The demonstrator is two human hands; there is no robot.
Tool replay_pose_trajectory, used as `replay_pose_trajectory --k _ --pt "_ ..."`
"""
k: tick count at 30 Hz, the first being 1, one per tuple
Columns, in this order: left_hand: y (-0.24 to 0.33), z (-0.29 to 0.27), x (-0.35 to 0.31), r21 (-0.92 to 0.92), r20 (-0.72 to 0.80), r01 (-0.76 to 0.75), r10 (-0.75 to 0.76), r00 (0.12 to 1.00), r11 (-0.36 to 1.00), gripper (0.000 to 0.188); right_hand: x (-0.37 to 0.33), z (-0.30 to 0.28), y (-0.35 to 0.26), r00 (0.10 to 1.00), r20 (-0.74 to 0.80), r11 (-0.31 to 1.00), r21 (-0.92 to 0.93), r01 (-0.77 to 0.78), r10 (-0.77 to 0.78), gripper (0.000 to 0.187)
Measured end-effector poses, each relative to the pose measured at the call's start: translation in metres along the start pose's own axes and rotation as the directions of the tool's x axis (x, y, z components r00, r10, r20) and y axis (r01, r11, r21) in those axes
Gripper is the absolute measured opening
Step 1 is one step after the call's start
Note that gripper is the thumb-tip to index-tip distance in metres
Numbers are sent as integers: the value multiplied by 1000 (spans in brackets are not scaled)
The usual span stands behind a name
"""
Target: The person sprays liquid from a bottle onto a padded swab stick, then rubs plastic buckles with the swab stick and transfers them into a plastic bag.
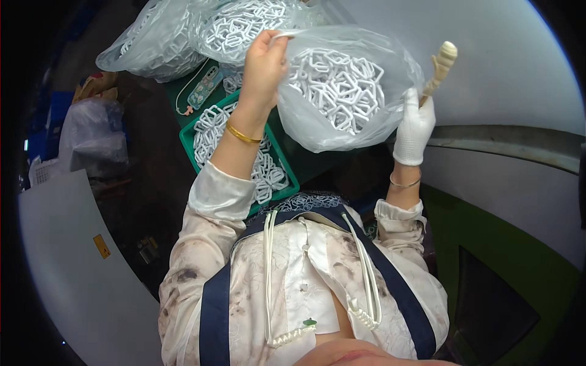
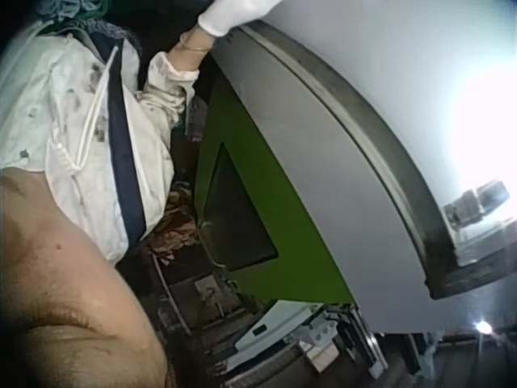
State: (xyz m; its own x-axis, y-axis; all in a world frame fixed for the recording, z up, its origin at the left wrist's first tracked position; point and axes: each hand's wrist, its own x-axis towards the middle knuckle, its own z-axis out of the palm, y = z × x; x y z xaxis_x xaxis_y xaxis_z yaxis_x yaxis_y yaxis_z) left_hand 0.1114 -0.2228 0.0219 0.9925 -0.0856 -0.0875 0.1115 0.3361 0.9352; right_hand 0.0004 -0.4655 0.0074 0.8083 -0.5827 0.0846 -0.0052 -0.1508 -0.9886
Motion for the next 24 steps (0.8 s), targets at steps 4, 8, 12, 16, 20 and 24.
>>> replay_pose_trajectory --k 4,8,12,16,20,24 --pt "5 -3 -11 -9 -49 -32 32 998 999 10 -2 -6 -1 998 37 997 -48 60 -58 20" --pt "-42 -43 -4 355 -93 77 -47 995 932 25 -7 -7 42 983 179 956 -293 4 51 24" --pt "-37 -39 -24 780 50 -354 512 858 516 32 -29 -6 33 994 105 986 -165 33 -15 29" --pt "-25 -7 -62 708 499 -696 609 616 123 22 -44 -16 28 991 -17 987 -88 132 -134 29" --pt "-77 -9 -95 682 677 -720 262 687 128 18 -54 -24 1 974 224 985 -174 -1 41 30" --pt "-99 -18 -119 754 637 -648 -362 681 109 14 -45 -24 21 905 424 806 -540 243 11 23"
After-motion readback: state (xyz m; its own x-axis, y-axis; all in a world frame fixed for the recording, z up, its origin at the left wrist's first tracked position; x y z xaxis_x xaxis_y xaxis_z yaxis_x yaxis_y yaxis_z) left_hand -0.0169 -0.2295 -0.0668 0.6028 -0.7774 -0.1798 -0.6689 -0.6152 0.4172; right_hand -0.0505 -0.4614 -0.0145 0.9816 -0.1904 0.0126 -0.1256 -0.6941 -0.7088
